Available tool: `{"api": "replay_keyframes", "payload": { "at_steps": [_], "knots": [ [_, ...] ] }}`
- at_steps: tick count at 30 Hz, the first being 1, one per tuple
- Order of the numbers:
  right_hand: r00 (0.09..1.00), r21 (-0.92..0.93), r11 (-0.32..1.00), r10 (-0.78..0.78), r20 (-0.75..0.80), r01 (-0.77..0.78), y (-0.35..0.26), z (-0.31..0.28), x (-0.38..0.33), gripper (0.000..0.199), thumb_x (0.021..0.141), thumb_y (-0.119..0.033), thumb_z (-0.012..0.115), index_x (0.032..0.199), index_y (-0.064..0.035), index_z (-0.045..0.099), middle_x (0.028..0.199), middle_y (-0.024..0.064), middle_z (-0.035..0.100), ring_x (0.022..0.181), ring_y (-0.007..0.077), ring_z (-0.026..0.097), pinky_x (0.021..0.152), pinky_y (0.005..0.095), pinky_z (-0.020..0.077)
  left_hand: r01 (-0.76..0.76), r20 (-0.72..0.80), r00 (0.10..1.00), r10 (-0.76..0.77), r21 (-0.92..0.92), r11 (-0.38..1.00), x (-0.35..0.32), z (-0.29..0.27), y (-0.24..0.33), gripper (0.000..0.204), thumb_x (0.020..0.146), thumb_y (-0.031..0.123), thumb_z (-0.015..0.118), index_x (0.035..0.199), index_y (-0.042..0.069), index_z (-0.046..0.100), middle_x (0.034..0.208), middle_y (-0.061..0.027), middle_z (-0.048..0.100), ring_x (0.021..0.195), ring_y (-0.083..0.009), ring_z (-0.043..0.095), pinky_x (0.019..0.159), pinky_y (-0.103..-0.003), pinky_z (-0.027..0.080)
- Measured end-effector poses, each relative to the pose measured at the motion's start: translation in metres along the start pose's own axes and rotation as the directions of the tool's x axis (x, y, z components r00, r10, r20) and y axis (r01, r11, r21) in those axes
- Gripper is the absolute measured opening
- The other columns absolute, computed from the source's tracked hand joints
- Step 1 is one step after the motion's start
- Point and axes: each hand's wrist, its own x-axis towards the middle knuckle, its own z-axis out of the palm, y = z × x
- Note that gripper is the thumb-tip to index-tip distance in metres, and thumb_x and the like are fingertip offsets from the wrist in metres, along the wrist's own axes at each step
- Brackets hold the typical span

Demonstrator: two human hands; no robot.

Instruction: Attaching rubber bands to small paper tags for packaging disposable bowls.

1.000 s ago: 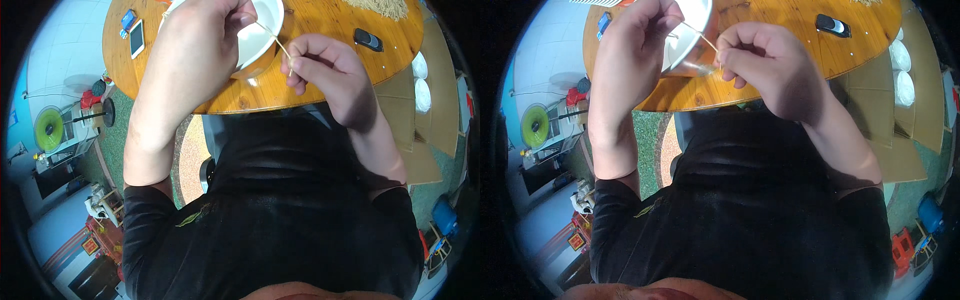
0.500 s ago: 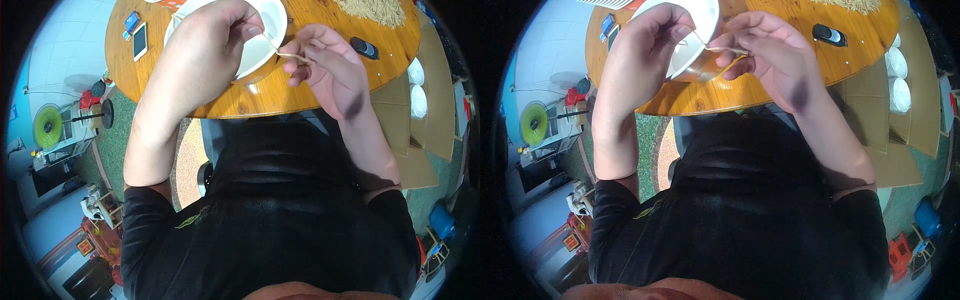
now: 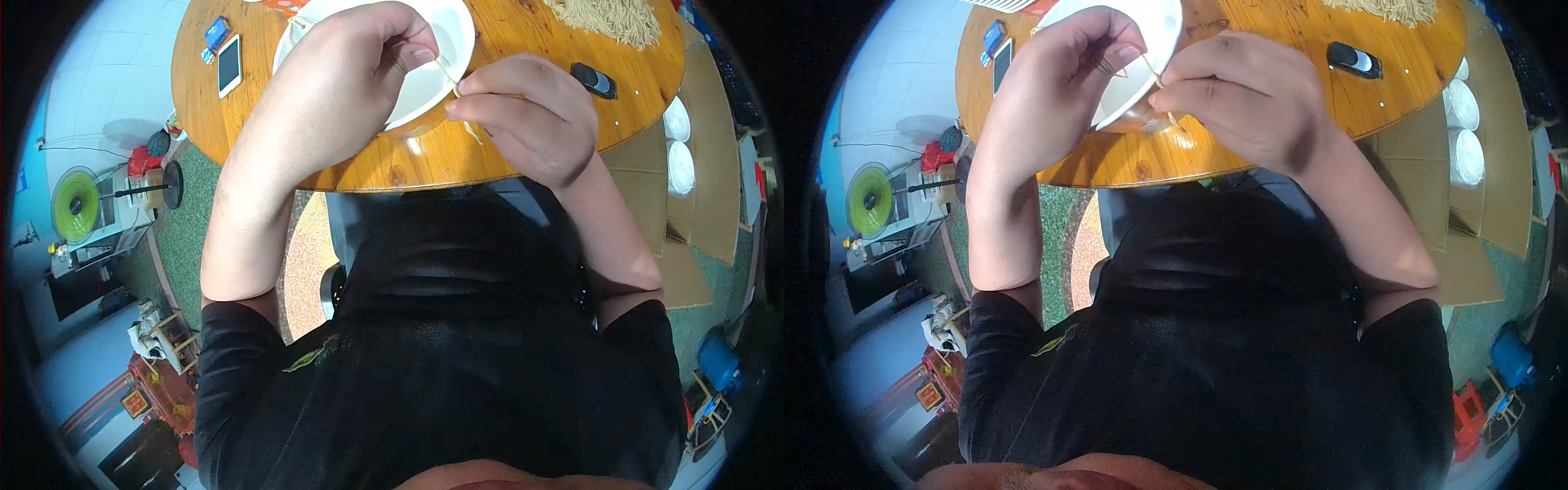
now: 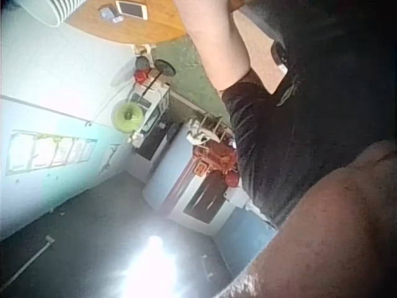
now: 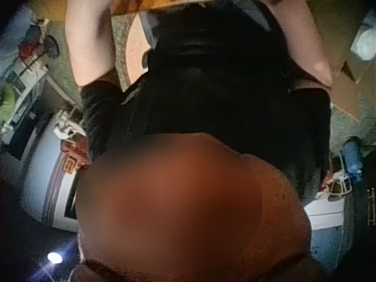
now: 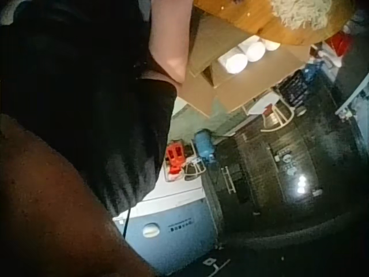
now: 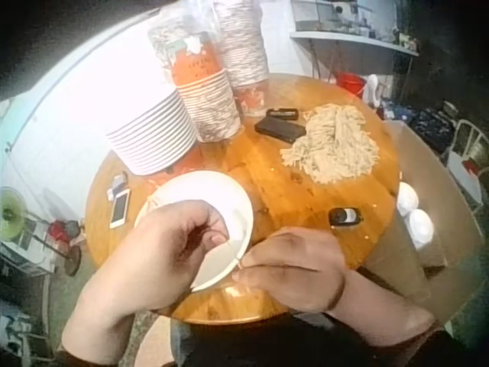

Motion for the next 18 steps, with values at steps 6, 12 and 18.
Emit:
{"api": "replay_keyframes", "payload": {
  "at_steps": [6, 12, 18],
  "knots": [
    [0.989, 0.221, 0.971, 0.116, -0.093, -0.093, -0.008, 0.004, 0.004, 0.016, 0.083, 0.005, 0.082, 0.095, -0.0041, 0.079, 0.101, 0.0071, 0.075, 0.081, 0.0207, 0.069, 0.069, 0.0283, 0.0548, -0.059, 0.017, 0.998, 0.058, 0.079, 0.995, 0.000, -0.003, -0.005, 0.004, 0.092, -0.007, 0.065, 0.095, -0.003, 0.066, 0.087, -0.0156, 0.070, 0.083, -0.0224, 0.067, 0.078, -0.034, 0.054],
    [0.796, 0.516, 0.664, 0.602, 0.061, -0.541, -0.034, 0.000, 0.008, 0.007, 0.097, 0.004, 0.073, 0.101, 0.0006, 0.078, 0.109, 0.0126, 0.081, 0.082, 0.0112, 0.066, 0.073, 0.0253, 0.0544, -0.031, 0.014, 0.999, 0.031, 0.022, 0.999, -0.001, -0.003, 0.001, 0.006, 0.093, -0.005, 0.067, 0.098, -0.003, 0.068, 0.090, -0.0178, 0.071, 0.088, -0.0289, 0.070, 0.081, -0.037, 0.055],
    [0.438, 0.704, 0.181, 0.876, 0.203, -0.687, -0.035, -0.006, 0.034, 0.018, 0.094, -0.005, 0.080, 0.112, -0.0031, 0.081, 0.102, 0.0055, 0.080, 0.090, 0.0139, 0.075, 0.076, 0.0283, 0.0621, -0.506, -0.162, 0.849, 0.502, 0.022, 0.862, 0.008, 0.002, -0.041, 0.015, 0.092, -0.005, 0.071, 0.107, -0.001, 0.070, 0.094, -0.0169, 0.071, 0.092, -0.0330, 0.071, 0.085, -0.038, 0.056]
  ]
}}
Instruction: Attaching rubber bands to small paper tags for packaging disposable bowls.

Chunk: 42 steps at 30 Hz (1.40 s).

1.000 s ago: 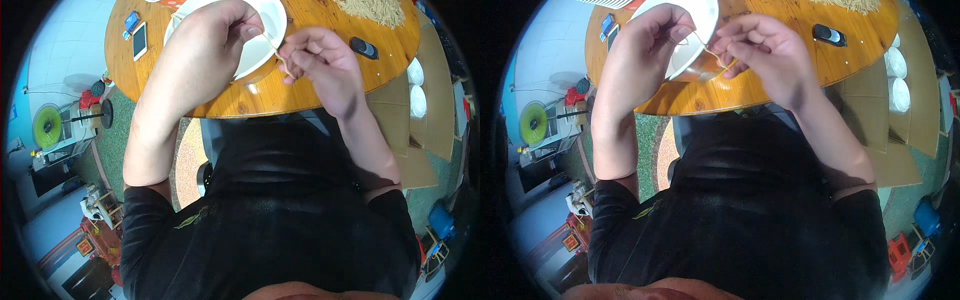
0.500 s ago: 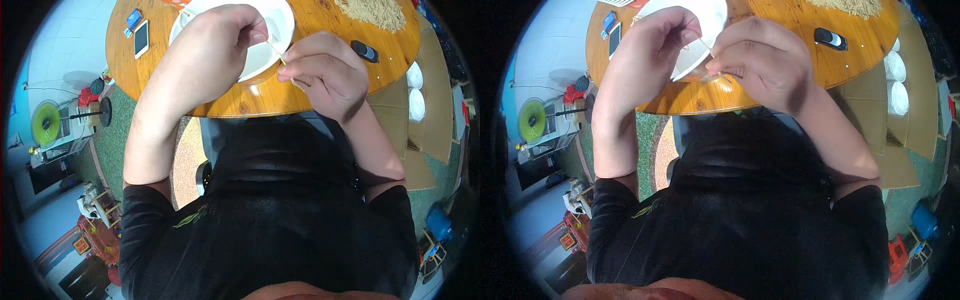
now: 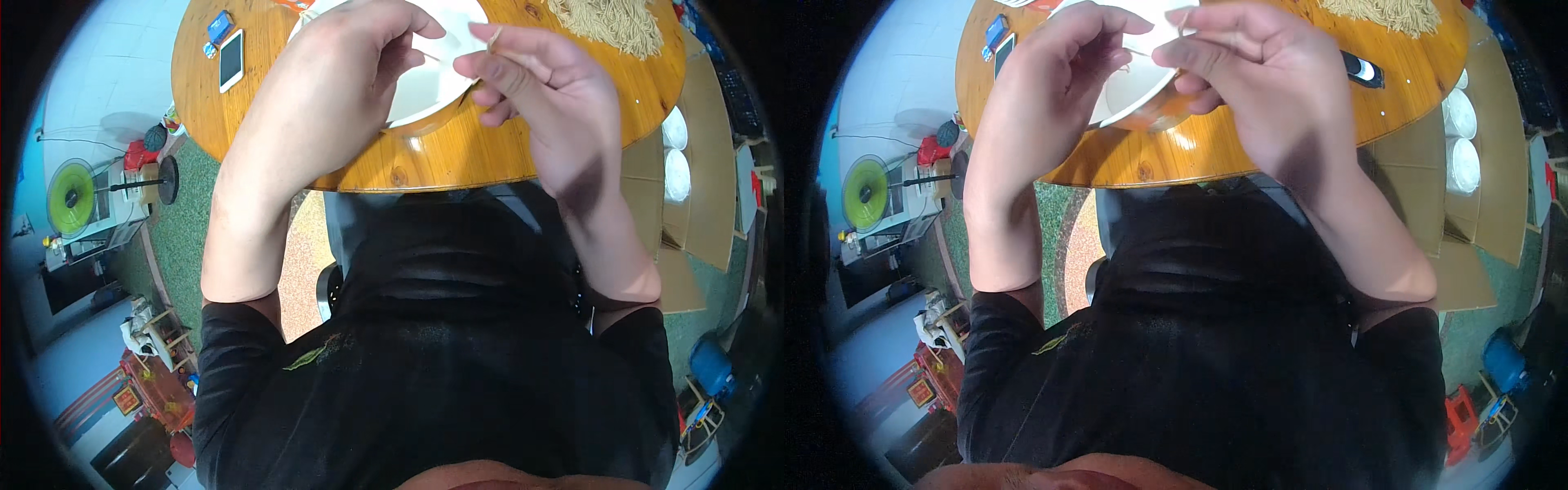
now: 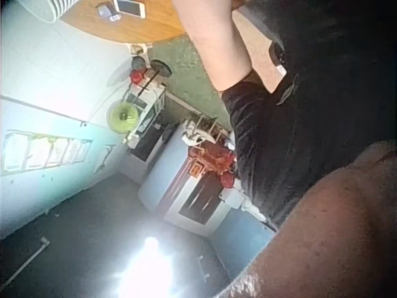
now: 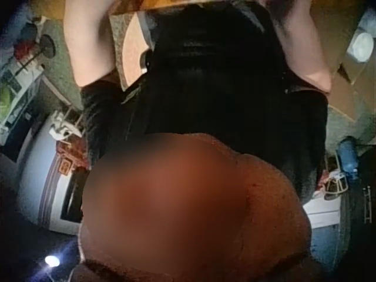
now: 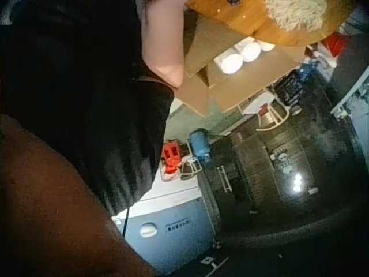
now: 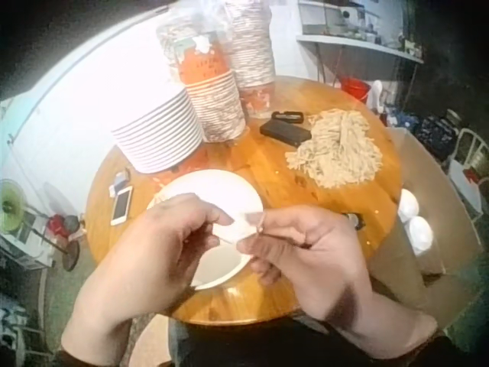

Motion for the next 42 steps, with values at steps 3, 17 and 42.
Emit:
{"api": "replay_keyframes", "payload": {
  "at_steps": [3, 17, 42],
  "knots": [
    [0.999, -0.157, 0.987, -0.022, 0.039, 0.028, -0.002, -0.006, 0.005, 0.027, 0.106, -0.016, 0.071, 0.127, 0.0015, 0.069, 0.110, 0.0129, 0.081, 0.087, 0.0125, 0.073, 0.074, 0.0241, 0.0591, -0.504, -0.244, 0.855, 0.458, -0.184, 0.844, 0.005, 0.014, -0.023, 0.019, 0.090, -0.005, 0.073, 0.108, 0.000, 0.071, 0.094, -0.0157, 0.070, 0.091, -0.0340, 0.071, 0.082, -0.039, 0.057],
    [0.880, -0.485, 0.795, 0.464, 0.099, -0.364, -0.073, 0.015, 0.032, 0.017, 0.100, 0.003, 0.061, 0.109, 0.0089, 0.073, 0.096, 0.0109, 0.077, 0.084, 0.0132, 0.074, 0.078, 0.0255, 0.0613, -0.837, -0.334, 0.434, 0.837, 0.195, 0.512, 0.031, 0.027, -0.053, 0.020, 0.085, 0.009, 0.072, 0.105, 0.003, 0.071, 0.099, -0.0131, 0.069, 0.085, -0.0300, 0.071, 0.073, -0.040, 0.059],
    [0.954, 0.199, 0.964, 0.118, 0.276, -0.177, -0.001, -0.036, 0.009, 0.028, 0.111, -0.020, 0.063, 0.129, -0.0001, 0.073, 0.117, 0.0105, 0.077, 0.103, 0.0168, 0.075, 0.096, 0.0315, 0.0632, 0.510, 0.193, 0.860, -0.472, -0.345, 0.788, 0.014, 0.005, 0.047, 0.029, 0.093, -0.014, 0.069, 0.117, -0.001, 0.062, 0.099, -0.0017, 0.067, 0.090, -0.0073, 0.067, 0.083, -0.022, 0.057]
  ]
}}
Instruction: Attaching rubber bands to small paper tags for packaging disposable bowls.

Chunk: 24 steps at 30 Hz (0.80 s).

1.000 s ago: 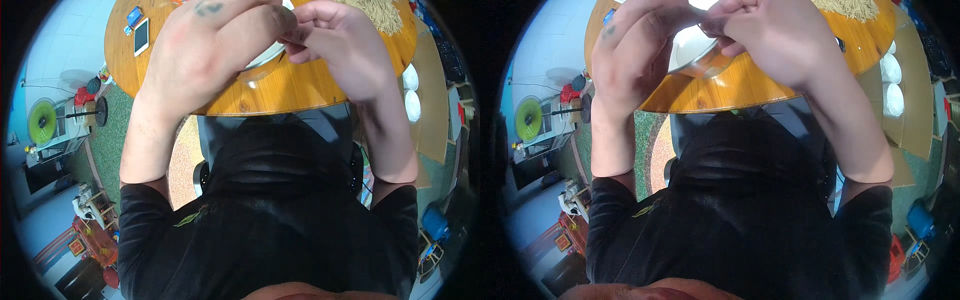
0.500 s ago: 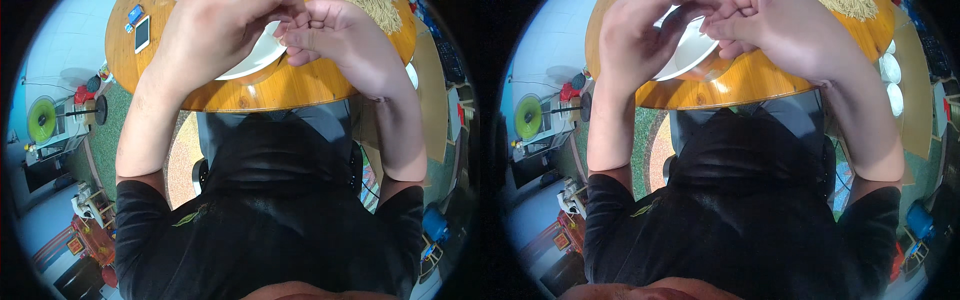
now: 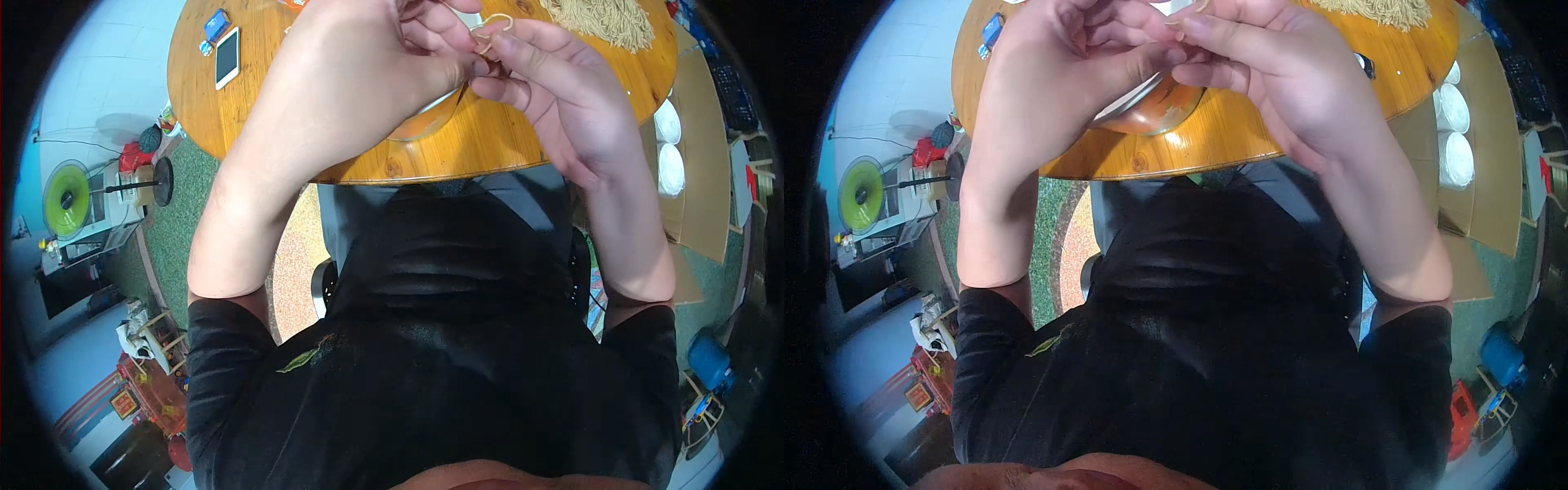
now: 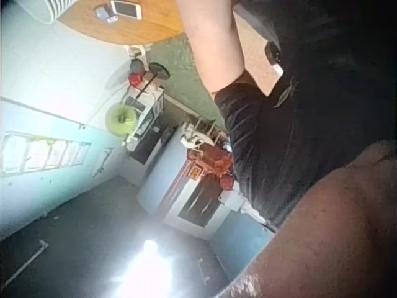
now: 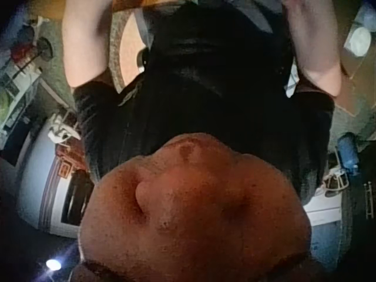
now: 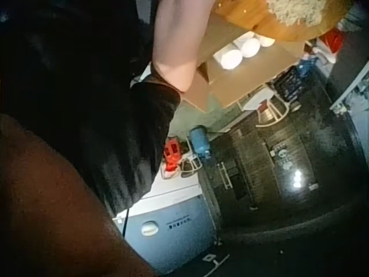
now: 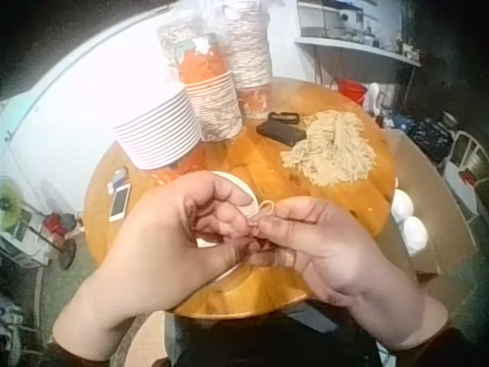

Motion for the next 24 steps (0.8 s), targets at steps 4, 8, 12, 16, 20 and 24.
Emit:
{"api": "replay_keyframes", "payload": {
  "at_steps": [4, 8, 12, 16, 20, 24],
  "knots": [
    [1.000, 0.008, 1.000, 0.003, -0.001, -0.003, 0.006, -0.007, 0.002, 0.029, 0.111, -0.020, 0.064, 0.129, 0.0001, 0.073, 0.116, 0.0099, 0.077, 0.104, 0.0171, 0.076, 0.098, 0.0314, 0.0623, 0.017, -0.013, 1.000, -0.018, -0.063, 0.998, 0.005, 0.005, -0.006, 0.028, 0.093, -0.016, 0.067, 0.116, -0.001, 0.062, 0.097, -0.0017, 0.068, 0.087, -0.0075, 0.068, 0.082, -0.022, 0.057],
    [0.996, -0.023, 0.999, 0.026, 0.086, -0.024, -0.001, -0.012, 0.005, 0.029, 0.111, -0.021, 0.064, 0.129, -0.0001, 0.072, 0.118, 0.0107, 0.077, 0.105, 0.0176, 0.076, 0.098, 0.0321, 0.0624, -0.708, 0.045, 0.662, 0.748, -0.288, 0.644, 0.029, 0.001, -0.047, 0.025, 0.094, -0.016, 0.067, 0.114, 0.000, 0.063, 0.096, -0.0011, 0.068, 0.087, -0.0072, 0.068, 0.080, -0.022, 0.056],
    [0.984, -0.080, 0.997, -0.006, 0.178, 0.021, -0.003, -0.024, 0.006, 0.027, 0.111, -0.019, 0.064, 0.127, 0.0006, 0.073, 0.116, 0.0121, 0.078, 0.102, 0.0186, 0.077, 0.096, 0.0318, 0.0633, -0.680, 0.081, 0.666, 0.742, -0.344, 0.648, 0.034, 0.000, -0.058, 0.024, 0.095, -0.014, 0.068, 0.113, 0.001, 0.063, 0.097, -0.0011, 0.068, 0.087, -0.0067, 0.066, 0.080, -0.021, 0.055],
    [0.988, -0.376, 0.916, -0.111, 0.105, 0.143, -0.011, -0.019, 0.006, 0.020, 0.108, -0.012, 0.067, 0.121, 0.0025, 0.074, 0.108, 0.0130, 0.079, 0.096, 0.0195, 0.079, 0.092, 0.0311, 0.0645, -0.668, 0.072, 0.673, 0.736, -0.369, 0.647, 0.037, -0.001, -0.063, 0.023, 0.096, -0.014, 0.068, 0.113, 0.001, 0.063, 0.098, -0.0009, 0.067, 0.089, -0.0066, 0.065, 0.083, -0.022, 0.054],
    [0.986, -0.581, 0.799, -0.166, 0.031, 0.153, -0.011, -0.013, 0.002, 0.017, 0.101, -0.002, 0.073, 0.117, 0.0031, 0.075, 0.105, 0.0121, 0.079, 0.095, 0.0173, 0.078, 0.091, 0.0285, 0.0635, -0.661, 0.050, 0.690, 0.722, -0.363, 0.657, 0.034, -0.001, -0.067, 0.024, 0.096, -0.014, 0.068, 0.112, 0.002, 0.062, 0.098, -0.0008, 0.066, 0.089, -0.0068, 0.065, 0.083, -0.022, 0.054],
    [0.977, -0.579, 0.807, -0.198, -0.078, 0.118, -0.003, -0.006, -0.002, 0.019, 0.097, 0.002, 0.076, 0.116, 0.0034, 0.076, 0.104, 0.0097, 0.079, 0.094, 0.0153, 0.077, 0.089, 0.0262, 0.0621, -0.663, 0.059, 0.686, 0.725, -0.361, 0.656, 0.036, -0.001, -0.066, 0.023, 0.096, -0.014, 0.068, 0.111, 0.002, 0.062, 0.098, -0.0013, 0.067, 0.089, -0.0068, 0.065, 0.083, -0.022, 0.054]
  ]
}}
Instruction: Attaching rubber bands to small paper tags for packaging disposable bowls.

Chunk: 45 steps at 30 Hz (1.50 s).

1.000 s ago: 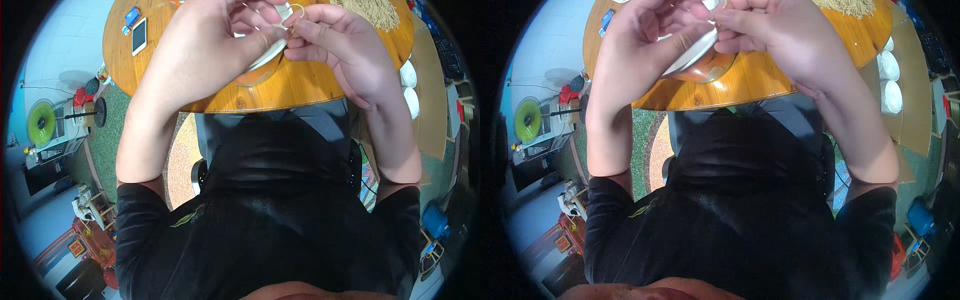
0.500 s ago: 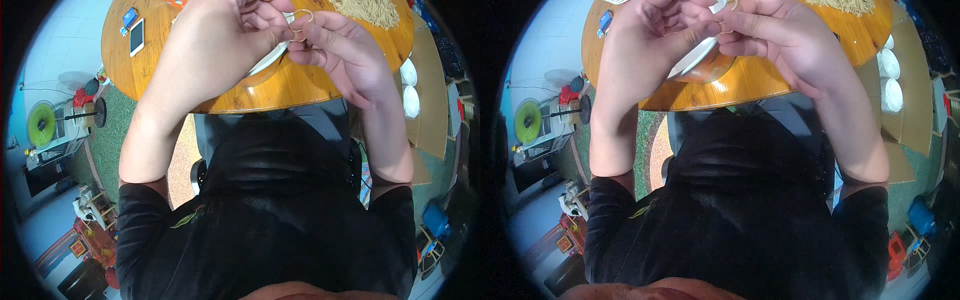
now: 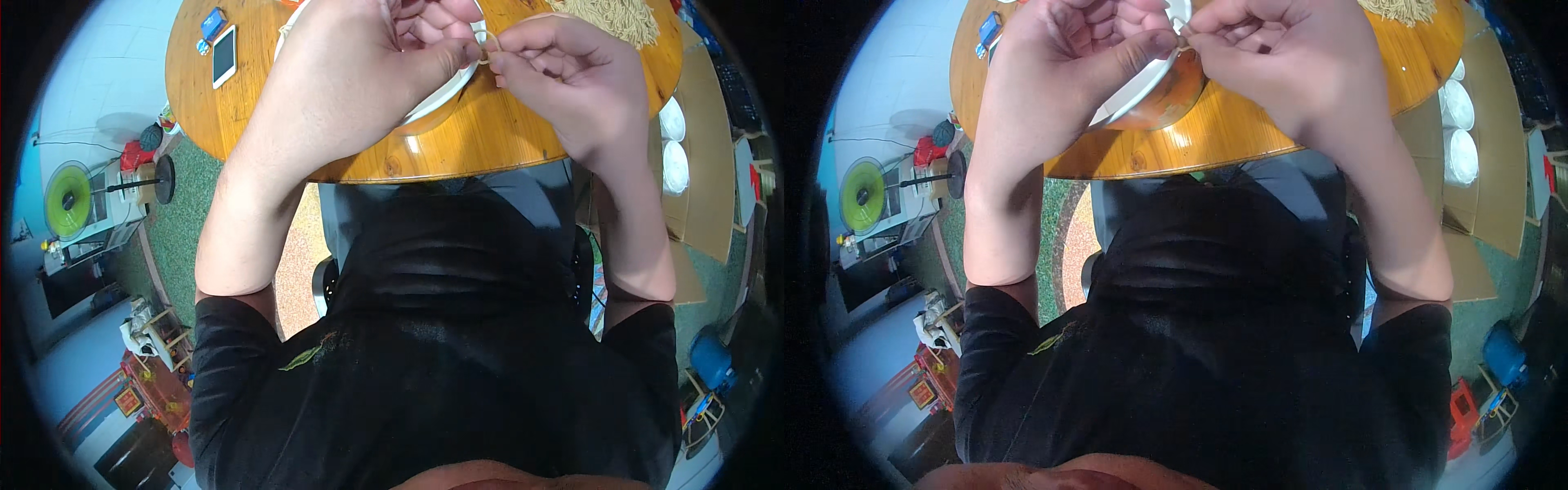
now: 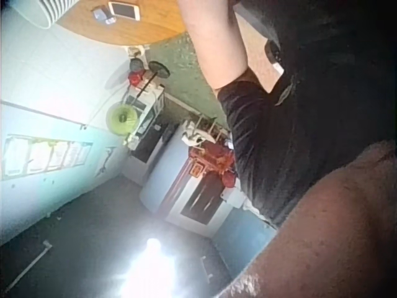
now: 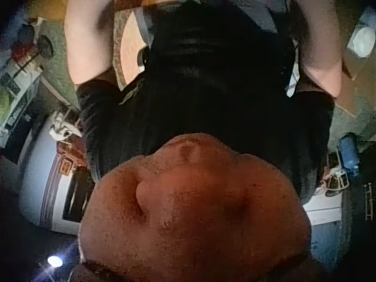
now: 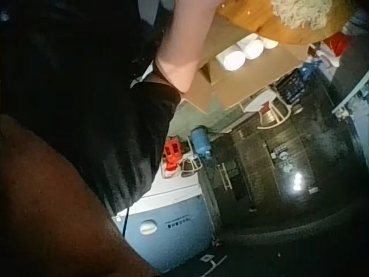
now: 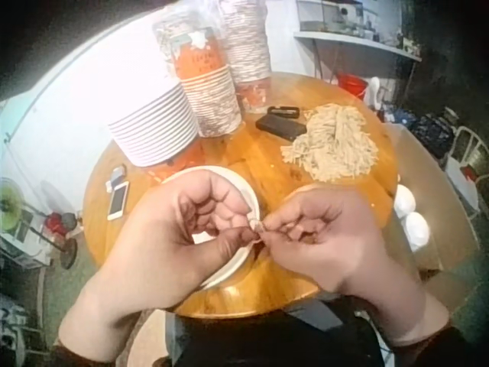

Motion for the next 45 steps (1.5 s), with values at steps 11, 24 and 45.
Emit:
{"api": "replay_keyframes", "payload": {
  "at_steps": [11, 24, 45],
  "knots": [
    [0.602, -0.744, 0.364, -0.796, 0.064, 0.560, 0.013, 0.018, 0.001, 0.019, 0.083, 0.004, 0.085, 0.099, -0.0027, 0.080, 0.101, 0.0116, 0.079, 0.085, 0.0248, 0.077, 0.076, 0.0307, 0.0618, 0.705, -0.301, 0.692, -0.657, 0.084, 0.704, 0.013, 0.027, 0.056, 0.025, 0.099, -0.011, 0.064, 0.122, -0.004, 0.069, 0.105, -0.0056, 0.072, 0.098, -0.0106, 0.068, 0.089, -0.026, 0.056],
    [0.461, -0.729, 0.267, -0.884, 0.074, 0.630, 0.033, 0.019, 0.005, 0.035, 0.077, -0.003, 0.090, 0.111, -0.0072, 0.082, 0.112, 0.0064, 0.078, 0.095, 0.0211, 0.075, 0.080, 0.0314, 0.0620, 0.726, -0.241, 0.672, -0.701, 0.027, 0.687, 0.009, 0.018, 0.049, 0.016, 0.104, -0.006, 0.062, 0.114, -0.005, 0.074, 0.101, -0.0056, 0.074, 0.095, -0.0105, 0.069, 0.086, -0.026, 0.056],
    [0.646, -0.491, 0.567, -0.764, -0.011, 0.662, 0.014, 0.034, -0.024, 0.021, 0.085, -0.003, 0.081, 0.105, -0.0088, 0.079, 0.105, 0.0057, 0.081, 0.088, 0.0213, 0.078, 0.075, 0.0319, 0.0619, 0.498, -0.215, 0.835, -0.506, 0.686, 0.530, 0.017, 0.013, 0.054, 0.010, 0.103, 0.003, 0.067, 0.094, -0.003, 0.067, 0.093, -0.0066, 0.071, 0.081, -0.0111, 0.063, 0.073, -0.029, 0.052]
  ]
}}
